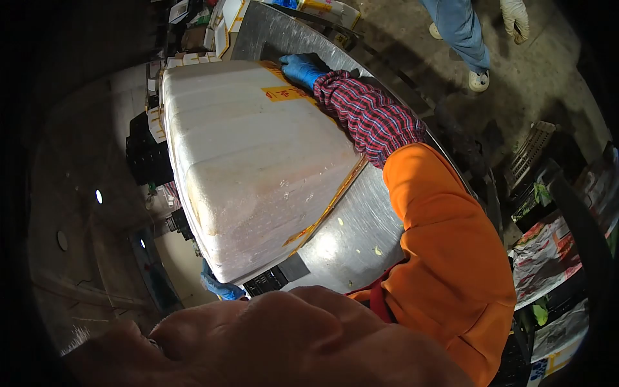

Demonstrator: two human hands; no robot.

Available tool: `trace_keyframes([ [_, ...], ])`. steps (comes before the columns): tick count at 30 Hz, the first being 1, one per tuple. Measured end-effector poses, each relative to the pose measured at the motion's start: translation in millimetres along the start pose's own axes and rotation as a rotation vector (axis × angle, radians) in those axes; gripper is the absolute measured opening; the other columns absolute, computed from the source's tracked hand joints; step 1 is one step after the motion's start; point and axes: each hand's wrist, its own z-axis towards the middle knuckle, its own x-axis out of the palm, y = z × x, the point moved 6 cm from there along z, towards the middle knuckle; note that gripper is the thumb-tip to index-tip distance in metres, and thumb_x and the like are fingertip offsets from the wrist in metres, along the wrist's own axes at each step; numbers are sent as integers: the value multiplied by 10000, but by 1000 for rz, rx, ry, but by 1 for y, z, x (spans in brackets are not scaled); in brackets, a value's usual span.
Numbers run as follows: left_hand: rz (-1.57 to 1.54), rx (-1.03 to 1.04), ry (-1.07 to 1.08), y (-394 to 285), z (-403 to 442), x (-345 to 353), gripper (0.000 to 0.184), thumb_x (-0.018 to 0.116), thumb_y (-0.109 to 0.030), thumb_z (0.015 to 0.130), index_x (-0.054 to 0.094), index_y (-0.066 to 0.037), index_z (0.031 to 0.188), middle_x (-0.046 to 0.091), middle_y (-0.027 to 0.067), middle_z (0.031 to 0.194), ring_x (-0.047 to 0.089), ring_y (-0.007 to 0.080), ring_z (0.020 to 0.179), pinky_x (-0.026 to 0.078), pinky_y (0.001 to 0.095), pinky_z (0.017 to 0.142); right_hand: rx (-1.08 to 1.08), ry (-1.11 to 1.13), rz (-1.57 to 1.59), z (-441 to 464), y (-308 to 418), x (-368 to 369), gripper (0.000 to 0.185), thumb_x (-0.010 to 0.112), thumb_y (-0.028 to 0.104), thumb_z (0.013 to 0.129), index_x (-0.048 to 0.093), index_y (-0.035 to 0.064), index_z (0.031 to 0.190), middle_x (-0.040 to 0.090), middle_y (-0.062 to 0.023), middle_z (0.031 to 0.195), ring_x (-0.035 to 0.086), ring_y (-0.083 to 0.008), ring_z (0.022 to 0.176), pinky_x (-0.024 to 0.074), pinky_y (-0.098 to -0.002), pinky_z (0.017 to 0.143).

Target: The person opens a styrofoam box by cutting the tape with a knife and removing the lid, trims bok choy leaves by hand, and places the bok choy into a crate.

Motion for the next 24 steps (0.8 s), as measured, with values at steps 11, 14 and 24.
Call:
trace_keyframes([
  [11,47,45,-311,-35,-4,13,618,290,-439,964,536,82,1189,581,184,1172,544,273,1081,401,408,977,22,12,-43,-1,-14,3,447,482,355,846,545,187,1255,556,-97,1246,551,-289,1109,396,-350,978],
  [14,50,39,-300,-21,-5,6,617,288,-434,965,540,87,1181,589,187,1158,555,275,1064,413,409,965,43,33,-40,-2,-12,3,447,480,354,845,546,183,1254,555,-90,1250,550,-288,1112,396,-347,978],
  [24,-100,-41,-326,-2,-9,-2,420,393,-284,944,562,34,1159,596,164,1148,570,266,1002,444,395,892,50,48,-61,-8,3,-5,456,480,352,848,526,189,1271,555,-96,1246,547,-295,1116,400,-353,968],
])
